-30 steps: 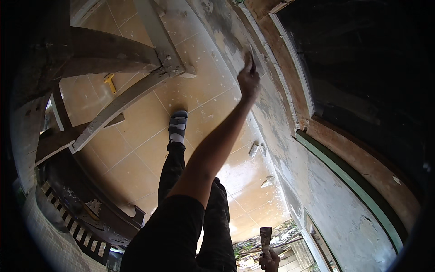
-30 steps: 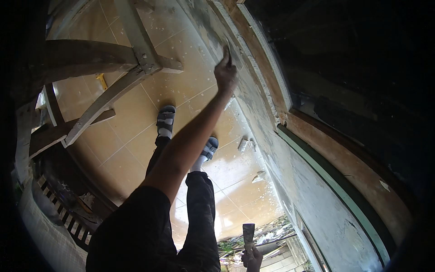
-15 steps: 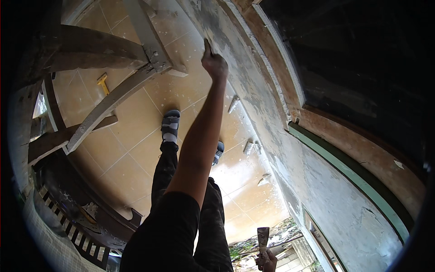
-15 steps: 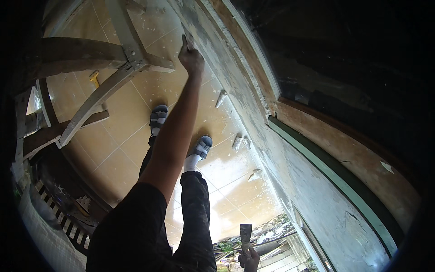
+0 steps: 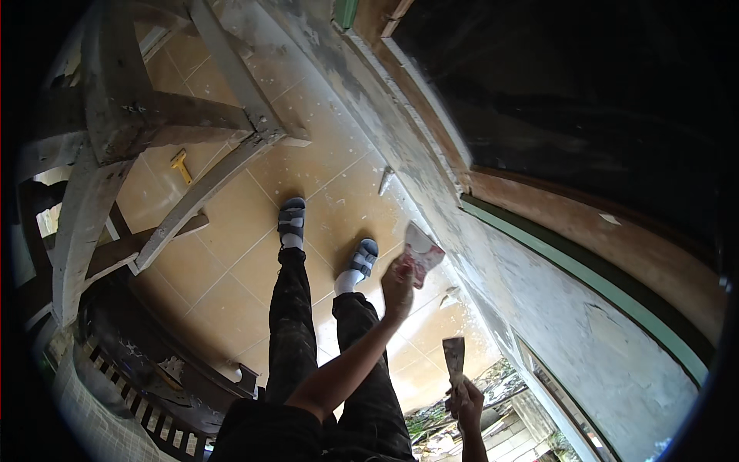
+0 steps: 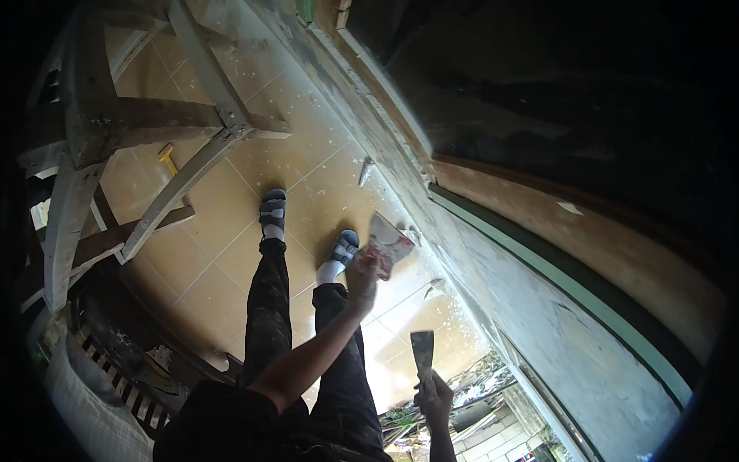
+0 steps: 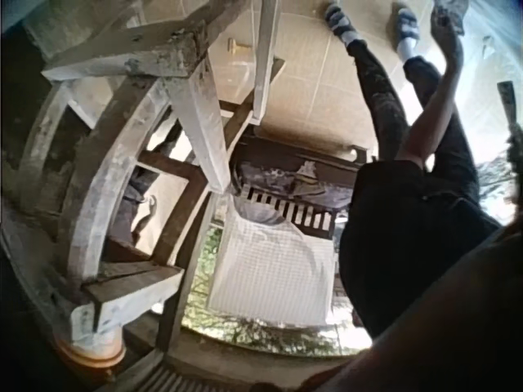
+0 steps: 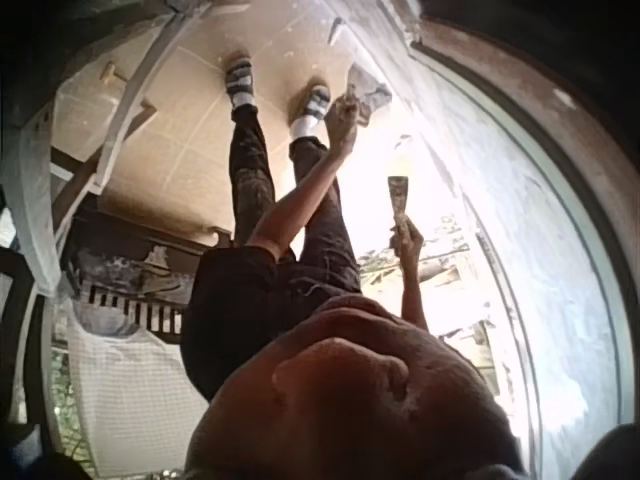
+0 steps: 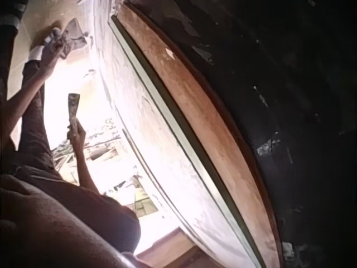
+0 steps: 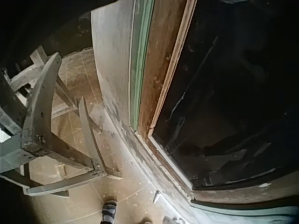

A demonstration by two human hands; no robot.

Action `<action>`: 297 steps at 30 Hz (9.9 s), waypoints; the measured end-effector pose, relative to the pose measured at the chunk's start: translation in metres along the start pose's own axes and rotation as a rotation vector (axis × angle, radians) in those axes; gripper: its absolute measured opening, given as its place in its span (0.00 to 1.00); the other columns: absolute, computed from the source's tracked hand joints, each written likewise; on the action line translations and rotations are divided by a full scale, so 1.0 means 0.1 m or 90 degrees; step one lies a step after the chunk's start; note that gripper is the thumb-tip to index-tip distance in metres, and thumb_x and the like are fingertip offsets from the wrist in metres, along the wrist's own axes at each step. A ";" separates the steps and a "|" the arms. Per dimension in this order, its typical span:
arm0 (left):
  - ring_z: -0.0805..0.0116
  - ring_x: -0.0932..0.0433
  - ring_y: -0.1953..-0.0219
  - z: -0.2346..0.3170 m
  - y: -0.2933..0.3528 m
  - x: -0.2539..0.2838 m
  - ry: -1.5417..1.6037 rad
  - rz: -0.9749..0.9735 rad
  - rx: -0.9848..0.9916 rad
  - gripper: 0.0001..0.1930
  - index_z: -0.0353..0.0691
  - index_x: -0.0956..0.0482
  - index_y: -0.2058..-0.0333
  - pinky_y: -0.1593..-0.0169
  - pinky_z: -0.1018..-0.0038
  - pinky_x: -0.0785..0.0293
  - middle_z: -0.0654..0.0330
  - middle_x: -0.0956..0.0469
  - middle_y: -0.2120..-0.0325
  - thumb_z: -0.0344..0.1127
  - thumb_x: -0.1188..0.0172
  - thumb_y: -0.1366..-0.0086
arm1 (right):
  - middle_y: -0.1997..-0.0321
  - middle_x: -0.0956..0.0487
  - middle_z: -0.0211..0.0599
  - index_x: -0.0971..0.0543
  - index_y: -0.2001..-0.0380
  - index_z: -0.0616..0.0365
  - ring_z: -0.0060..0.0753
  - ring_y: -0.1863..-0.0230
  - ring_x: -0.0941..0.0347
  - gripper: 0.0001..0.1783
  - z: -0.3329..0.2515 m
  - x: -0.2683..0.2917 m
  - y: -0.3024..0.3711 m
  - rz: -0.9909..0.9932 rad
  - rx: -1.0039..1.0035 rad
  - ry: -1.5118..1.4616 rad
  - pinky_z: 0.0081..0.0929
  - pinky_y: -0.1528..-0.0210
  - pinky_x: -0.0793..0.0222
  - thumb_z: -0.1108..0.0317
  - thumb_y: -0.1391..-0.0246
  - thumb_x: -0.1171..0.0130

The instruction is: The person applies wall filler from a bucket onto a wall using a putty knife and a spreader tool.

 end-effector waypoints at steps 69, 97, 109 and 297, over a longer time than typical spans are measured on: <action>0.67 0.21 0.60 5.23 4.62 0.34 -0.383 0.110 -0.497 0.13 0.29 0.25 0.54 0.55 0.76 0.25 0.53 0.21 0.57 0.19 0.50 0.37 | 0.82 0.25 0.29 0.21 0.71 0.66 0.14 0.85 0.36 0.17 -3.09 -0.82 3.45 -0.687 0.674 0.202 0.16 0.82 0.42 0.62 0.39 0.49; 0.70 0.24 0.61 9.24 2.90 1.64 0.016 0.185 -0.979 0.16 0.40 0.25 0.49 0.54 0.71 0.27 0.59 0.24 0.57 0.27 0.47 0.37 | 0.73 0.23 0.31 0.21 0.59 0.66 0.13 0.79 0.34 0.11 -4.44 -2.26 4.38 -0.440 0.993 -0.095 0.13 0.78 0.41 0.71 0.43 0.46; 0.65 0.35 0.43 8.59 3.12 1.10 -0.091 0.082 -1.021 0.30 0.28 0.46 0.38 0.40 0.68 0.40 0.50 0.40 0.40 0.20 0.49 0.39 | 0.67 0.25 0.42 0.23 0.55 0.66 0.27 0.70 0.29 0.20 -4.68 -2.27 5.28 -0.341 1.178 0.063 0.21 0.65 0.34 0.81 0.56 0.40; 0.70 0.25 0.72 1.39 0.01 2.18 0.131 -0.256 0.245 0.07 0.37 0.27 0.67 0.67 0.74 0.28 0.62 0.25 0.72 0.22 0.43 0.45 | 0.71 0.21 0.36 0.24 0.56 0.67 0.22 0.77 0.26 0.16 -0.46 -0.47 1.34 -0.146 0.108 -0.014 0.18 0.75 0.32 0.66 0.42 0.48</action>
Point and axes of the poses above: each hand's wrist, its own y-axis away from the middle knuckle, its own x-axis out of the back of the hand, z = x × y, the point moved 3 cm from there along -y, towards the middle knuckle
